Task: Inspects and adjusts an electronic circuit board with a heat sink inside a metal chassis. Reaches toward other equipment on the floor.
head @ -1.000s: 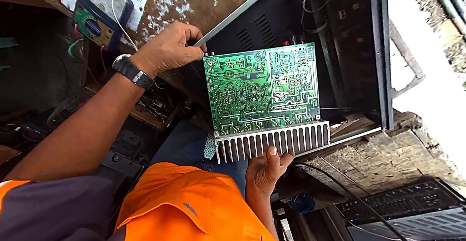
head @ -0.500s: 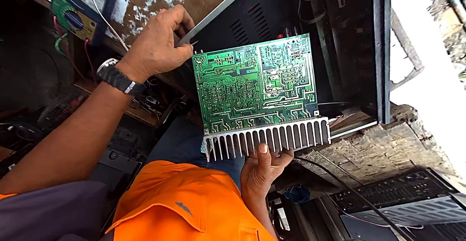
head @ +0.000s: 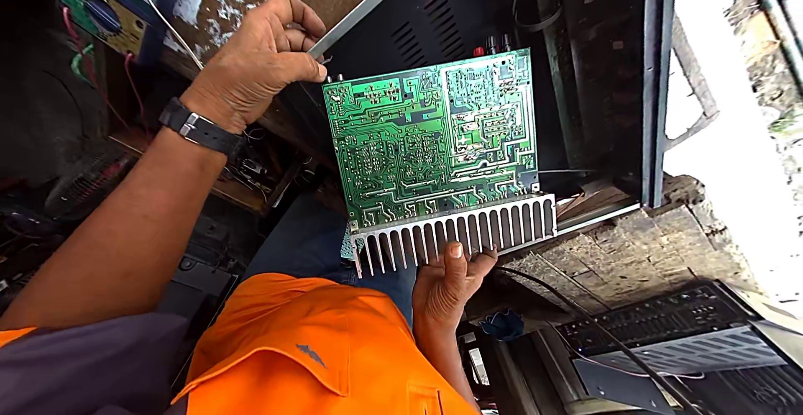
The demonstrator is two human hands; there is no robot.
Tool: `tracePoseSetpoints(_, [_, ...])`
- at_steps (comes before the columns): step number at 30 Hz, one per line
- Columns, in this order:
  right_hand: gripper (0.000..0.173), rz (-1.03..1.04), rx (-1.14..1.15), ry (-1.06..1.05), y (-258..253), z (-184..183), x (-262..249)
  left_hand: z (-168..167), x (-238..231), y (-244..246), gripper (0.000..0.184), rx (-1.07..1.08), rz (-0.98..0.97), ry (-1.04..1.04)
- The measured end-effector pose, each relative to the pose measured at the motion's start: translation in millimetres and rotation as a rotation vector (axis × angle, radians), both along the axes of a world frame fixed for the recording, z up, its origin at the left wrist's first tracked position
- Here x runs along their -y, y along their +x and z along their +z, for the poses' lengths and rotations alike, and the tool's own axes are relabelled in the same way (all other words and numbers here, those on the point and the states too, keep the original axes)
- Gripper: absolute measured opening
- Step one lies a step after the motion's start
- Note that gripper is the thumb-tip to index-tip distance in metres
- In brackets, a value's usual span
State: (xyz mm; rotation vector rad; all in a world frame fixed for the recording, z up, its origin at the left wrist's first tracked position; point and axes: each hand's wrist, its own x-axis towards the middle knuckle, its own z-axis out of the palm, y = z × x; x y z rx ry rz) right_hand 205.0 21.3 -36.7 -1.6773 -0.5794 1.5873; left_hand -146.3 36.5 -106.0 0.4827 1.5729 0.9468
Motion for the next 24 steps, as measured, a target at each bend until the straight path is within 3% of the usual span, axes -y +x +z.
tracePoseSetpoints(7, [0.095,-0.006,-0.099,0.043,-1,-1,8,7,-1,-6,0.053,-0.104,-0.149,0.010])
tracePoseSetpoints(11, [0.077,-0.072,-0.250,0.016,9,-2,7,6,-4,-3,0.045,-0.026,-0.084,-0.023])
tracePoseSetpoints(14, [0.064,-0.069,-0.242,0.029,9,-1,6,1,-6,-1,0.034,-0.012,-0.043,-0.040])
tracePoseSetpoints(19, [0.063,-0.025,-0.141,0.047,10,-6,8,2,-7,0,0.030,0.004,-0.015,-0.050])
tracePoseSetpoints(24, [0.057,0.019,-0.143,0.055,17,-10,13,6,-4,-8,0.032,0.052,-0.107,-0.035])
